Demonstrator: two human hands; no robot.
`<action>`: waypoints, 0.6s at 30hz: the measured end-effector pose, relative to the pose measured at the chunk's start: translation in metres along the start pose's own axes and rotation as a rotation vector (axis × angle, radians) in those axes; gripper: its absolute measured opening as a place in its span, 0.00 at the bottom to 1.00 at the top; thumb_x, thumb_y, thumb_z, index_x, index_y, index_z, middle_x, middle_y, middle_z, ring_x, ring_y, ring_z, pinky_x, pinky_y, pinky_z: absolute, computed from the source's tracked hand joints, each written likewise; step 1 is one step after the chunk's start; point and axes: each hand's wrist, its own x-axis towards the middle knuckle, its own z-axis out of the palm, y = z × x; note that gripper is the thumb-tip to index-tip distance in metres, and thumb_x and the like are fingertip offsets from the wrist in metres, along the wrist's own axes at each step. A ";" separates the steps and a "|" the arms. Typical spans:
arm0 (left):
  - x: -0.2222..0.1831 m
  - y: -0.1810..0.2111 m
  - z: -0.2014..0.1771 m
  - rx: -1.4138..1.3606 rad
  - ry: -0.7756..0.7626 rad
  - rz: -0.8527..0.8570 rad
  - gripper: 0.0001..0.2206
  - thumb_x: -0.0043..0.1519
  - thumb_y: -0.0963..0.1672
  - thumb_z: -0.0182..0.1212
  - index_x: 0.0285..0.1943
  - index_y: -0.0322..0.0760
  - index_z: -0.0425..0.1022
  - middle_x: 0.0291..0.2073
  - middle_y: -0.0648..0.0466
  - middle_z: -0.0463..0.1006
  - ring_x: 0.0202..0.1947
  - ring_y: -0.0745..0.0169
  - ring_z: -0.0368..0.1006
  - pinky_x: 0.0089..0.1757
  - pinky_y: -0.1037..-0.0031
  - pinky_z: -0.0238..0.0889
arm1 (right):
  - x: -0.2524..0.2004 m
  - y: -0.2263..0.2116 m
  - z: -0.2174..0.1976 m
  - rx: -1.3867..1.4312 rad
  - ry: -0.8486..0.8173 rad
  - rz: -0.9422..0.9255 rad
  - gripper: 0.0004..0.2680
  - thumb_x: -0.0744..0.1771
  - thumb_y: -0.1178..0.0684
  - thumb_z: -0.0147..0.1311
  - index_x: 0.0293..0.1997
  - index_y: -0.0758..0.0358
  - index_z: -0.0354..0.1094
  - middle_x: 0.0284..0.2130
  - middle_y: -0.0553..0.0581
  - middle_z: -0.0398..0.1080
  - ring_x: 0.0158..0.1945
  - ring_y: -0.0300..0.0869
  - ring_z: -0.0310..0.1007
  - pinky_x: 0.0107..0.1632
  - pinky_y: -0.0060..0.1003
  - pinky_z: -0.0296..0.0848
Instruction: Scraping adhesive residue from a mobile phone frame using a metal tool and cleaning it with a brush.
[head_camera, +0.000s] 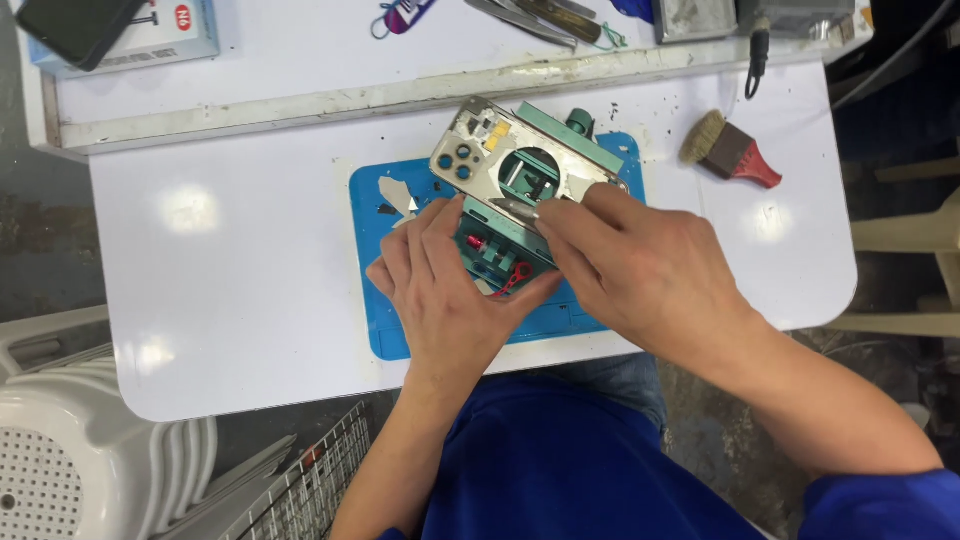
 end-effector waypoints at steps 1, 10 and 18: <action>0.000 0.000 0.001 0.002 0.012 -0.007 0.42 0.51 0.66 0.61 0.57 0.28 0.69 0.52 0.45 0.76 0.52 0.43 0.71 0.48 0.57 0.56 | 0.001 0.000 0.000 -0.003 -0.001 -0.014 0.01 0.72 0.57 0.56 0.47 0.56 0.71 0.25 0.51 0.57 0.19 0.47 0.53 0.16 0.41 0.54; 0.002 0.002 -0.002 0.050 0.011 -0.020 0.43 0.50 0.67 0.64 0.58 0.32 0.70 0.51 0.50 0.78 0.50 0.47 0.71 0.46 0.59 0.55 | 0.003 -0.014 -0.002 -0.075 -0.152 0.029 0.06 0.69 0.64 0.51 0.37 0.57 0.59 0.22 0.51 0.48 0.19 0.47 0.37 0.14 0.42 0.47; 0.001 -0.001 0.004 0.005 0.029 -0.021 0.28 0.56 0.56 0.70 0.55 0.34 0.70 0.50 0.51 0.77 0.46 0.48 0.69 0.43 0.60 0.50 | -0.006 -0.033 0.007 -0.508 -0.105 -0.110 0.19 0.61 0.64 0.51 0.59 0.60 0.67 0.32 0.52 0.63 0.19 0.38 0.65 0.13 0.35 0.58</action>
